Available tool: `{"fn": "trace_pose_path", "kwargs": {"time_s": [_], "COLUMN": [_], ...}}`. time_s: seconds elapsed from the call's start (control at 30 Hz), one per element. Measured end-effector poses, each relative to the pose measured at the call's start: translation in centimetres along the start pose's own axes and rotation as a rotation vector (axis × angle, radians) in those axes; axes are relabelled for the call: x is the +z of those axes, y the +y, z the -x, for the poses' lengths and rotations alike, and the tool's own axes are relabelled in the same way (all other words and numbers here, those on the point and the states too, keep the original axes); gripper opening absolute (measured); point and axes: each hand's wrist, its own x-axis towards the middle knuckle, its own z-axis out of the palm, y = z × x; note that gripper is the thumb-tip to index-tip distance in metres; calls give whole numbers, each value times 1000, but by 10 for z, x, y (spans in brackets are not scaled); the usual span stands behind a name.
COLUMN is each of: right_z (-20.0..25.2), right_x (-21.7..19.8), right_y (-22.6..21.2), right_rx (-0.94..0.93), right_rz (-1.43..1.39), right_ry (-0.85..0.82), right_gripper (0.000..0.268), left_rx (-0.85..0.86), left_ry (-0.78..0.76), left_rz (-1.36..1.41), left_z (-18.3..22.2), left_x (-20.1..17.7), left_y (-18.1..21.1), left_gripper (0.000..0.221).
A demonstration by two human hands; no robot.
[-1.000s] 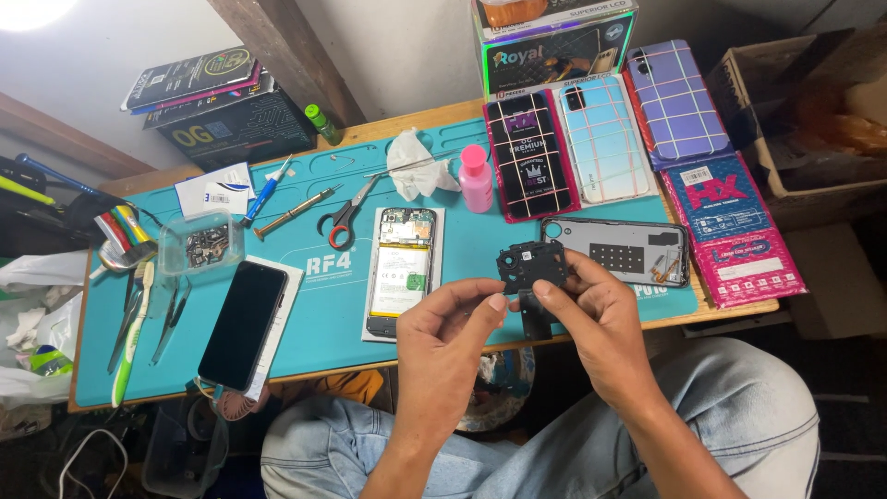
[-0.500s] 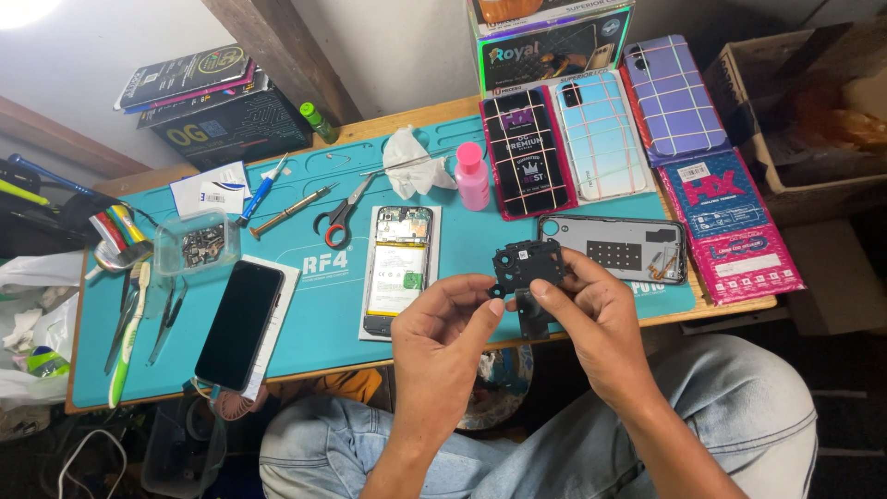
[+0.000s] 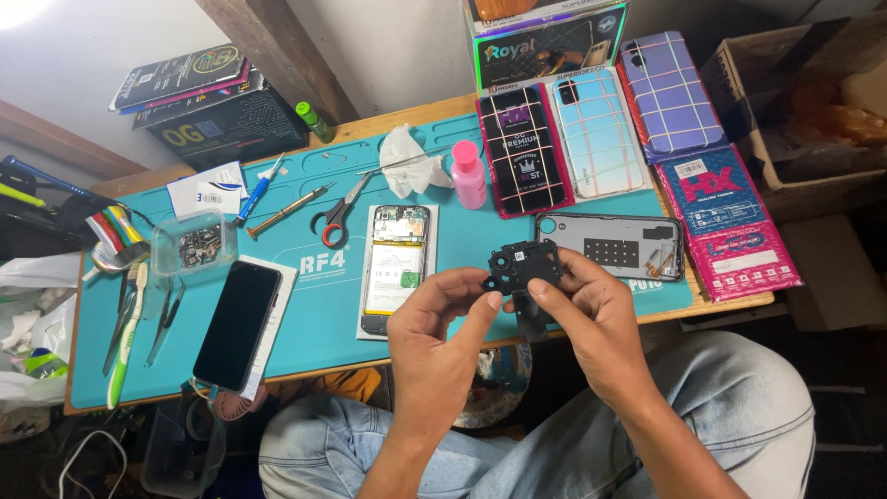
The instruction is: The person is repairing a smartphone by removing the back cover, handling the camera module, and applying adhesive to the camera housing. They use a small tube to apply glue and manipulate the camera components with their hands.
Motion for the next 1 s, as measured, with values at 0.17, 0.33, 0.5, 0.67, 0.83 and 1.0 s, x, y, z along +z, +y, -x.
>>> {"fn": "trace_pose_path", "kwargs": {"time_s": [0.17,0.33,0.5,0.67,0.83,1.0], "right_z": [2,0,1,0,-2,0], "right_x": [0,-3,-2,-4,-7,-1], "right_y": [-2,10,4,9,20,8], "right_rx": [-52,-53,-61,-50,-42,-48], "right_rz": [-46,-82,-58,-39,15,-51], "right_ry": [-65,-54,-69,-46,5,-37], "right_gripper": [36,31,34,33,36,31], "left_rx": [200,246,218,175,157,278], "left_ry": [10,-8,-10,-12,-16,-10], "left_rz": [-184,-164,-130,-89,-60,-215], "left_z": [-7,-12,-11,-11,-10,-10], "left_x": [0,2,4,5,5,3], "left_y": [-4,-12,-8,-6,-8,-7], "left_gripper": [17,18,17,15,16,17]}}
